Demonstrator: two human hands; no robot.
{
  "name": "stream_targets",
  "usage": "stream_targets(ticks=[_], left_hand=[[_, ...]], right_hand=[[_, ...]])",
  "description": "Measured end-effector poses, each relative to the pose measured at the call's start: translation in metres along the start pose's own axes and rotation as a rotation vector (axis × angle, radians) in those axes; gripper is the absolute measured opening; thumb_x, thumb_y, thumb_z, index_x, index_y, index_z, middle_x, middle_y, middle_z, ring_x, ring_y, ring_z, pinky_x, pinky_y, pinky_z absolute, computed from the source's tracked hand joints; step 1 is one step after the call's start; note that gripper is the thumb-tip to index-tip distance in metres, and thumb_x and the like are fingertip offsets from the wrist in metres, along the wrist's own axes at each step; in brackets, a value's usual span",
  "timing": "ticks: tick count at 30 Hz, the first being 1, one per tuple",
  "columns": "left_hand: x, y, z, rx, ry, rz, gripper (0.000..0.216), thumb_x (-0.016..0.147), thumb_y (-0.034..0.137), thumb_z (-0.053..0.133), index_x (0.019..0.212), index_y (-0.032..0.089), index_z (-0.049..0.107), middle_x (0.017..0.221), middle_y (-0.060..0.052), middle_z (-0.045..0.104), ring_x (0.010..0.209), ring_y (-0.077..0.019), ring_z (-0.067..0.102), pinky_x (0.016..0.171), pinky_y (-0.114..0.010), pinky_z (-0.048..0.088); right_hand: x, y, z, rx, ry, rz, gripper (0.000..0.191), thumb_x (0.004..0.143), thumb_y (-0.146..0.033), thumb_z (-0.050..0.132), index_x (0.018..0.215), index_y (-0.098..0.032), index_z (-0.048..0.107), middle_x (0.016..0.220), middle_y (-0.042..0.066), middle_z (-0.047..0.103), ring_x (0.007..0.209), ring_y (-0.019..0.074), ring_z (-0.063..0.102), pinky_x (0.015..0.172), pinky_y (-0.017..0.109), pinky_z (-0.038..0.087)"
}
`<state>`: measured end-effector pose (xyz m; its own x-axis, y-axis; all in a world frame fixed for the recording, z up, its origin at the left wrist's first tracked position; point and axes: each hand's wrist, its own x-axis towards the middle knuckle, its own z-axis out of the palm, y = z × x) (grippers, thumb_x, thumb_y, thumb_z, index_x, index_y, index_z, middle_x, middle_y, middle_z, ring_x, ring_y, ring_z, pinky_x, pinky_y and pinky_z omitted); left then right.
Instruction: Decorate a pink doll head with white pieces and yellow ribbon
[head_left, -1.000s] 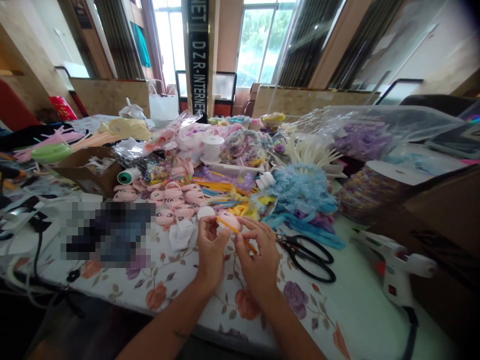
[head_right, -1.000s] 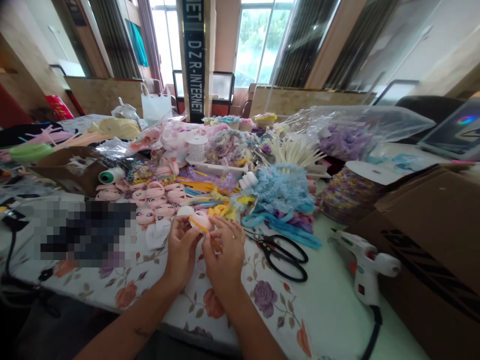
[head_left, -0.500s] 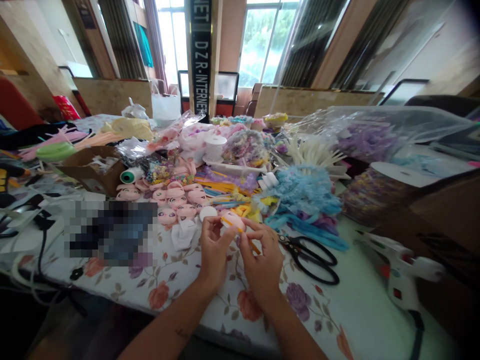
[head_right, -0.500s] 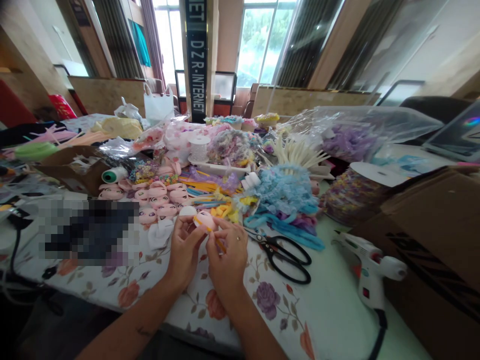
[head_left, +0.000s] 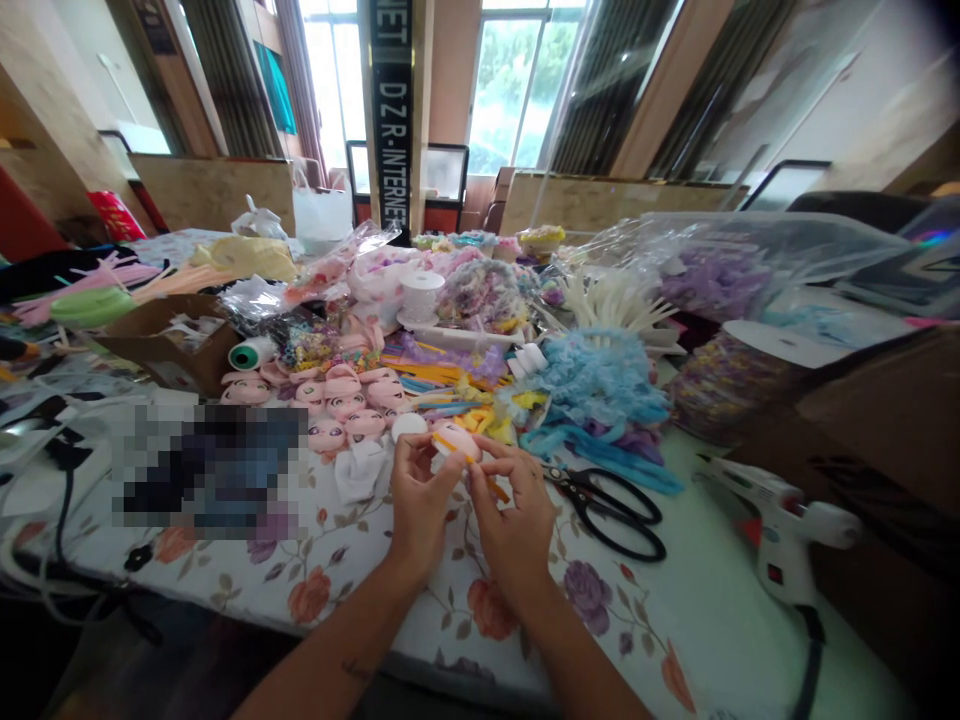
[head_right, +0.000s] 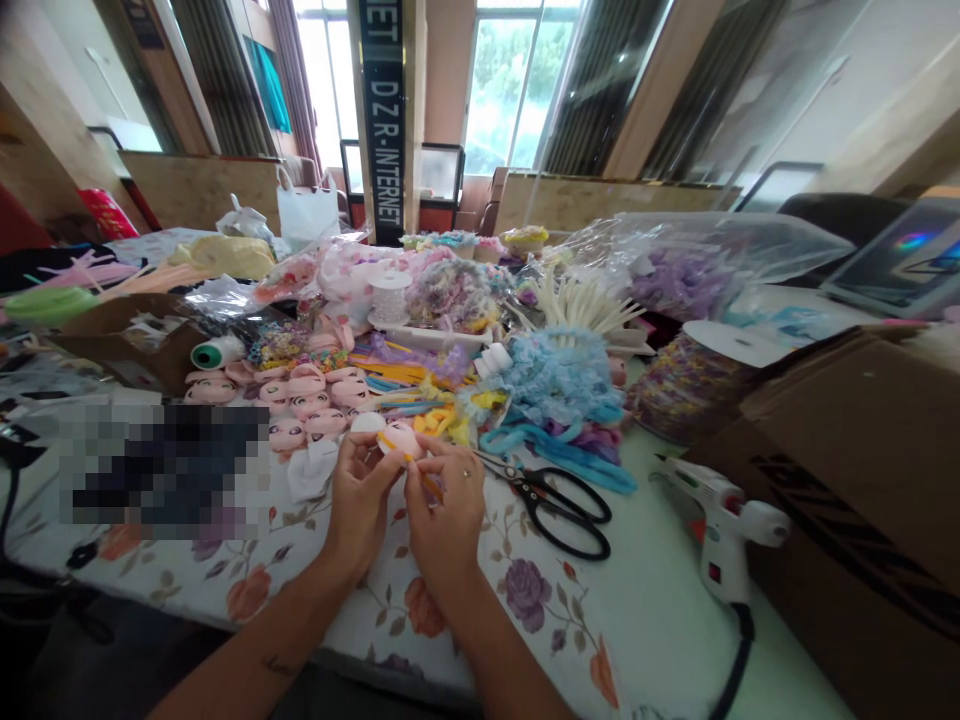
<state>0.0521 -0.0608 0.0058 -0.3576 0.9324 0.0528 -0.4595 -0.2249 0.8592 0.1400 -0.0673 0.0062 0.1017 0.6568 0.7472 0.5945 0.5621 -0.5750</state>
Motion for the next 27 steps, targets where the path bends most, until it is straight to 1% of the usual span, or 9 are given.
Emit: stream_targets(ticks=[3, 8, 12, 15, 18, 22, 27], left_hand=[[0.0, 0.0001, -0.0014, 0.019, 0.012, 0.004, 0.024, 0.07, 0.022, 0.068, 0.087, 0.021, 0.051, 0.087, 0.0, 0.06, 0.08, -0.0128, 0.06, 0.076, -0.026, 0.047], [0.0008, -0.0013, -0.0034, 0.027, 0.006, 0.056, 0.023, 0.071, 0.023, 0.068, 0.089, 0.019, 0.054, 0.09, -0.002, 0.06, 0.083, -0.0136, 0.06, 0.077, -0.027, 0.048], [0.0013, 0.0014, -0.0014, -0.024, 0.018, 0.052, 0.022, 0.07, 0.022, 0.069, 0.086, 0.019, 0.054, 0.088, 0.0, 0.06, 0.079, -0.0123, 0.06, 0.074, -0.025, 0.048], [0.0016, 0.0052, 0.0006, -0.113, 0.034, -0.013, 0.024, 0.067, 0.022, 0.071, 0.083, 0.02, 0.053, 0.084, 0.002, 0.06, 0.073, -0.0102, 0.06, 0.068, -0.022, 0.048], [0.0023, 0.0068, 0.0003, -0.174, 0.027, -0.065, 0.026, 0.067, 0.024, 0.071, 0.084, 0.02, 0.052, 0.084, 0.003, 0.06, 0.071, -0.0097, 0.06, 0.064, -0.022, 0.049], [0.0032, 0.0054, -0.0021, -0.207, -0.004, -0.073, 0.026, 0.068, 0.025, 0.071, 0.086, 0.02, 0.052, 0.088, 0.001, 0.061, 0.074, -0.0116, 0.062, 0.068, -0.025, 0.051], [0.0022, 0.0049, -0.0029, -0.229, -0.049, -0.113, 0.026, 0.072, 0.024, 0.069, 0.09, 0.021, 0.052, 0.091, -0.001, 0.063, 0.077, -0.013, 0.064, 0.07, -0.026, 0.053]], right_hand=[[-0.0001, -0.0012, -0.0001, 0.016, 0.016, -0.029, 0.008, 0.082, -0.016, 0.056, 0.077, -0.022, 0.054, 0.097, 0.008, 0.069, 0.096, 0.022, 0.06, 0.085, 0.044, 0.045], [0.0001, -0.0024, -0.0005, 0.021, 0.04, -0.092, 0.009, 0.081, -0.013, 0.057, 0.081, -0.022, 0.055, 0.099, 0.008, 0.069, 0.097, 0.0216, 0.06, 0.085, 0.043, 0.045], [0.001, -0.0037, -0.0027, 0.008, 0.07, -0.118, 0.009, 0.08, -0.014, 0.058, 0.083, -0.022, 0.056, 0.101, 0.008, 0.067, 0.096, 0.0221, 0.06, 0.083, 0.042, 0.046], [0.0013, -0.0048, -0.005, -0.033, 0.104, -0.087, 0.008, 0.078, -0.017, 0.062, 0.078, -0.022, 0.056, 0.088, 0.005, 0.063, 0.085, 0.0203, 0.058, 0.076, 0.038, 0.046], [0.0007, -0.0056, -0.0066, -0.046, 0.115, -0.064, 0.008, 0.078, -0.018, 0.063, 0.076, -0.021, 0.056, 0.077, 0.003, 0.057, 0.074, 0.0177, 0.055, 0.069, 0.034, 0.046], [-0.0007, -0.0063, -0.0064, -0.016, 0.08, -0.043, 0.011, 0.08, -0.017, 0.061, 0.072, -0.021, 0.054, 0.067, 0.0, 0.055, 0.066, 0.0155, 0.051, 0.065, 0.031, 0.043], [-0.0014, -0.0068, -0.0054, -0.032, 0.044, 0.064, 0.019, 0.081, -0.021, 0.06, 0.064, -0.02, 0.05, 0.059, -0.002, 0.05, 0.057, 0.0132, 0.047, 0.057, 0.027, 0.039]])
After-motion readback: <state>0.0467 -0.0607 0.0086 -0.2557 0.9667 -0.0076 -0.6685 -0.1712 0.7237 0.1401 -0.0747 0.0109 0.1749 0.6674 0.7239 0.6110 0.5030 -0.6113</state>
